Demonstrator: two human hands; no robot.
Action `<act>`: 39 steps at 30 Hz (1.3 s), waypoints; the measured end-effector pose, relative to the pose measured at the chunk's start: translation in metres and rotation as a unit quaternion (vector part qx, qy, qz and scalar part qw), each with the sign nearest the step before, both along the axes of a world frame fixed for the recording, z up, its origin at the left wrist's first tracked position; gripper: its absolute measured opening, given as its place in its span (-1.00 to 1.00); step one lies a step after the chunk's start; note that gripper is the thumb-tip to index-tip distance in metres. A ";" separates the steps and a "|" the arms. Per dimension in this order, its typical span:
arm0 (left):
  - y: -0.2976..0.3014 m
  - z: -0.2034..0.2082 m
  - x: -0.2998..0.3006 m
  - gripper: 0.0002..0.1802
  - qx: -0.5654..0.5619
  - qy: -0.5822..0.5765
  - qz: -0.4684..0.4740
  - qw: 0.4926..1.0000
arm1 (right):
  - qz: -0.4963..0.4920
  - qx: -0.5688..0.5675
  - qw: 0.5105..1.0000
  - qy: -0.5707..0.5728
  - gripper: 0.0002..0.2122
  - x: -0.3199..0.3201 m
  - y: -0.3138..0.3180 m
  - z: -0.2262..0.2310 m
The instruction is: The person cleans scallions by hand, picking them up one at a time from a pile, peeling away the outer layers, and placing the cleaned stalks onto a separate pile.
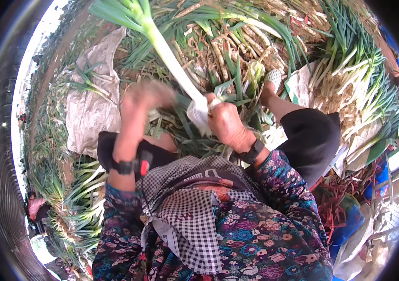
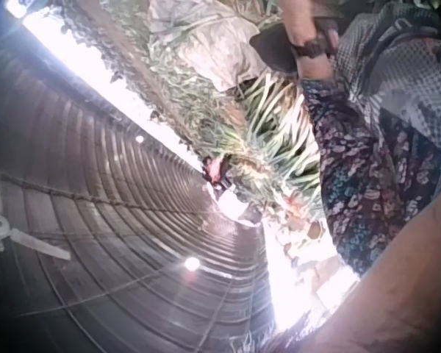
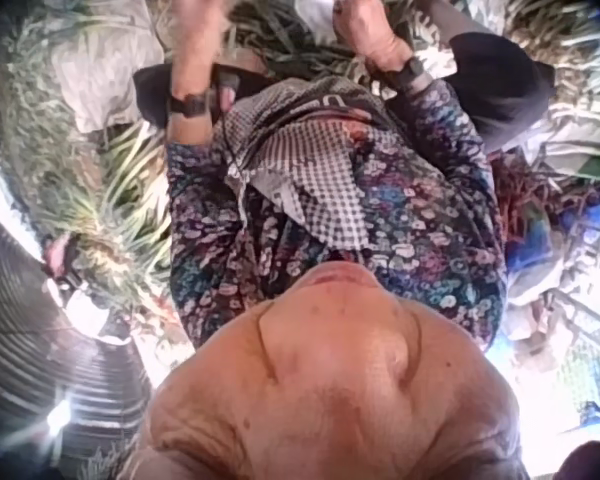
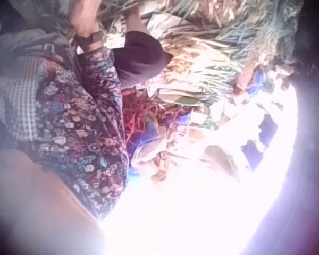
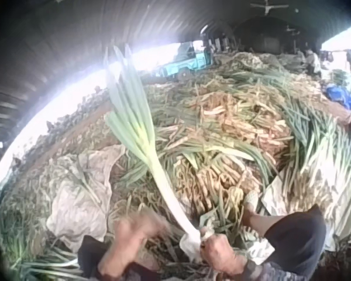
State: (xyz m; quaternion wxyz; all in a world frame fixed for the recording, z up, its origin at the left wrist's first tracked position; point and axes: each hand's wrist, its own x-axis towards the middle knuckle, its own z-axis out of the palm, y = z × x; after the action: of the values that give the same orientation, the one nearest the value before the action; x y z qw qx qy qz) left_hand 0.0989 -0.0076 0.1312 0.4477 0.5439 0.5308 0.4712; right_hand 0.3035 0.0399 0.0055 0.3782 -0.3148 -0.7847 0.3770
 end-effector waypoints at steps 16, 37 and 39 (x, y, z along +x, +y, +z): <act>0.071 -0.049 -0.127 -0.45 0.137 -0.321 0.389 0.852 | 0.221 0.200 0.953 0.046 -0.76 -0.108 0.004 0.032; 0.041 -0.024 -0.160 -0.33 0.197 -0.450 0.035 0.870 | 0.361 -0.149 0.920 -0.029 -0.71 -0.114 0.028 0.046; 0.037 -0.021 -0.155 -0.36 0.191 -0.512 0.009 0.837 | 0.387 0.015 0.921 -0.045 -0.74 -0.113 0.025 0.039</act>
State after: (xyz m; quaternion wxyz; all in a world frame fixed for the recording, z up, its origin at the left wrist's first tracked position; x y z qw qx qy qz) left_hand -0.0562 0.0297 0.1098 0.5388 0.2949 0.1298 0.7784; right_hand 0.1905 0.0648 0.0449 0.1710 0.0025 -0.8671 0.4678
